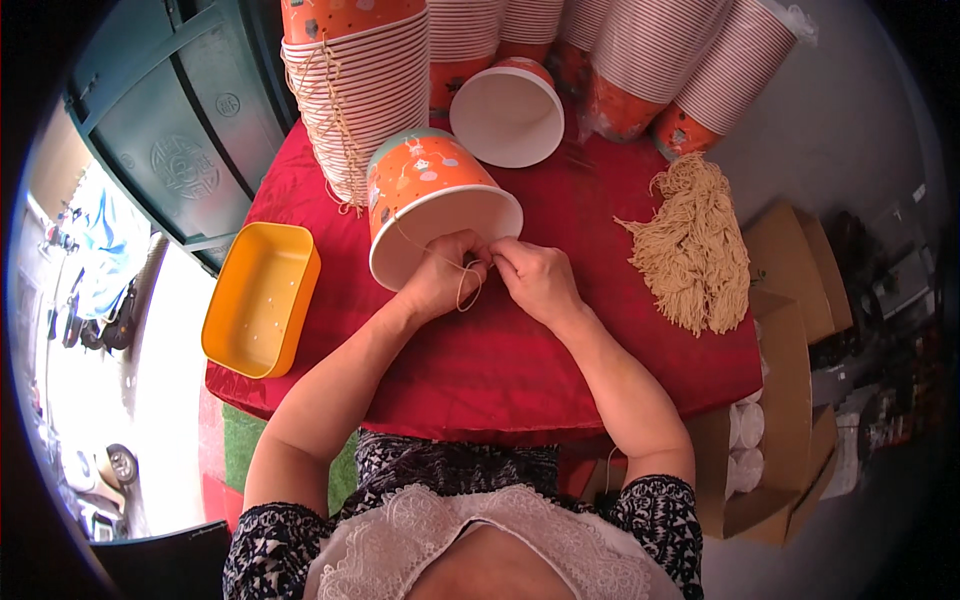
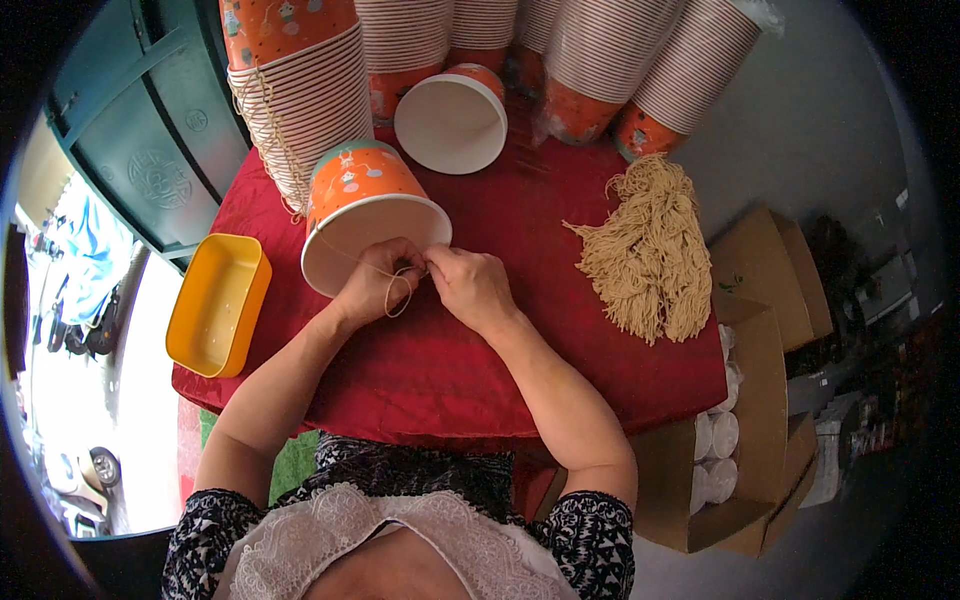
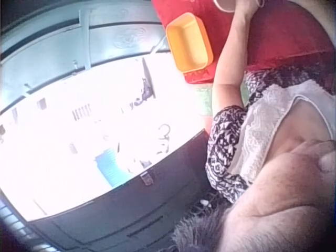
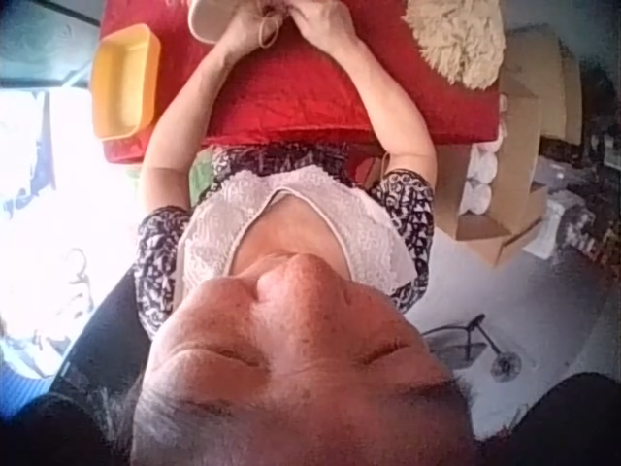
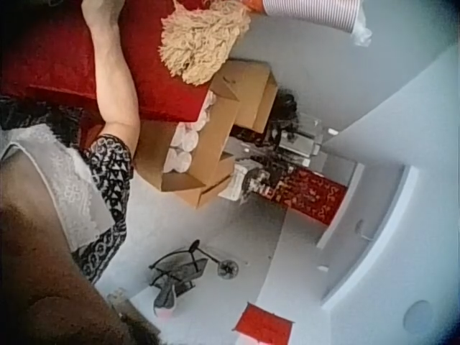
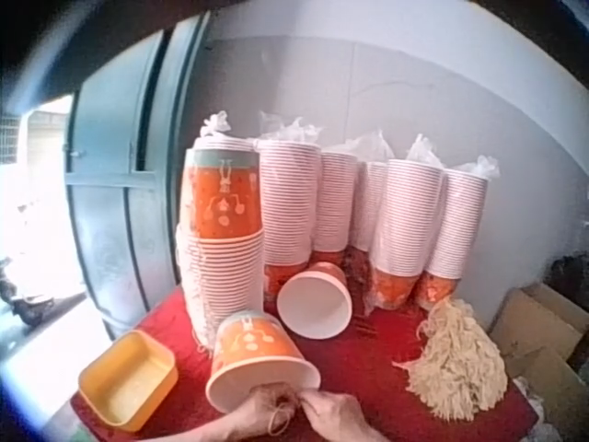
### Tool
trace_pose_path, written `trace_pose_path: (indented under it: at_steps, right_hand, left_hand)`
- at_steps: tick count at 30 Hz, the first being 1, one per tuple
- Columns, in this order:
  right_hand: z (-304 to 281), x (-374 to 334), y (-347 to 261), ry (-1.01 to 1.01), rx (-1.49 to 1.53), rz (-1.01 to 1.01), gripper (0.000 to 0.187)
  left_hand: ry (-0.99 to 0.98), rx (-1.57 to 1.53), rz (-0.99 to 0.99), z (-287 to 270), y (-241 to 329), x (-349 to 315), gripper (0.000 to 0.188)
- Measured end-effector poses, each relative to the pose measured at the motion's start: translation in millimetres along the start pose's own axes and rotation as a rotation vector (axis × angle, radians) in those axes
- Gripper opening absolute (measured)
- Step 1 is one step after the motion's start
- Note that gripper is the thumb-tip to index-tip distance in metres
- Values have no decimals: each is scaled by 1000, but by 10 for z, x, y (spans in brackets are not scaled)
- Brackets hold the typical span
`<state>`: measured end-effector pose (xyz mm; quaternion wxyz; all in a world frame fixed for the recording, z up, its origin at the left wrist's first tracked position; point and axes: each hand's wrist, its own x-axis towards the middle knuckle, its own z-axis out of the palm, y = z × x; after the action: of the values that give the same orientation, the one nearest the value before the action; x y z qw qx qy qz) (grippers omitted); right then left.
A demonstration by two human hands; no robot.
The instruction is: Attaching string handles to decorative paper buckets at a workstation.
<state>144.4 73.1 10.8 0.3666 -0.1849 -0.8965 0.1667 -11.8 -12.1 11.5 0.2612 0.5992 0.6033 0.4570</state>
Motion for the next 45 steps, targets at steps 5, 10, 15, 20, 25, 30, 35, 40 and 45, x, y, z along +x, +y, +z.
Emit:
trace_pose_path:
  at_steps: [5,10,15,20,25,30,35,40,45]
  right_hand:
    - [47,11,-24,25,52,69,6]
    - [65,9,16,2,214,223,8]
    - [35,29,-13,-34,256,283,8]
    - [5,15,-25,-49,284,303,8]
    - [-30,-11,-45,-75,380,234,8]
    - [-39,-4,-14,-61,237,85,7]
    - [-82,60,-47,63,186,30,6]
    - [41,65,-18,143,183,60,8]
    - [123,59,48,159,177,51,9]
  left_hand:
    - [68,35,59,27,-53,5,7]
    - [77,155,65,16,50,63,10]
    - [66,168,86,24,-8,107,11]
    - [-8,-121,-181,-52,121,102,12]
    - [-57,-371,-324,-101,146,68,11]
    - [-79,-369,-299,-124,120,61,9]
    - [-63,-303,-253,-115,112,64,7]
    - [-10,-127,-136,-64,53,62,6]
    - [109,32,80,51,-16,36,8]
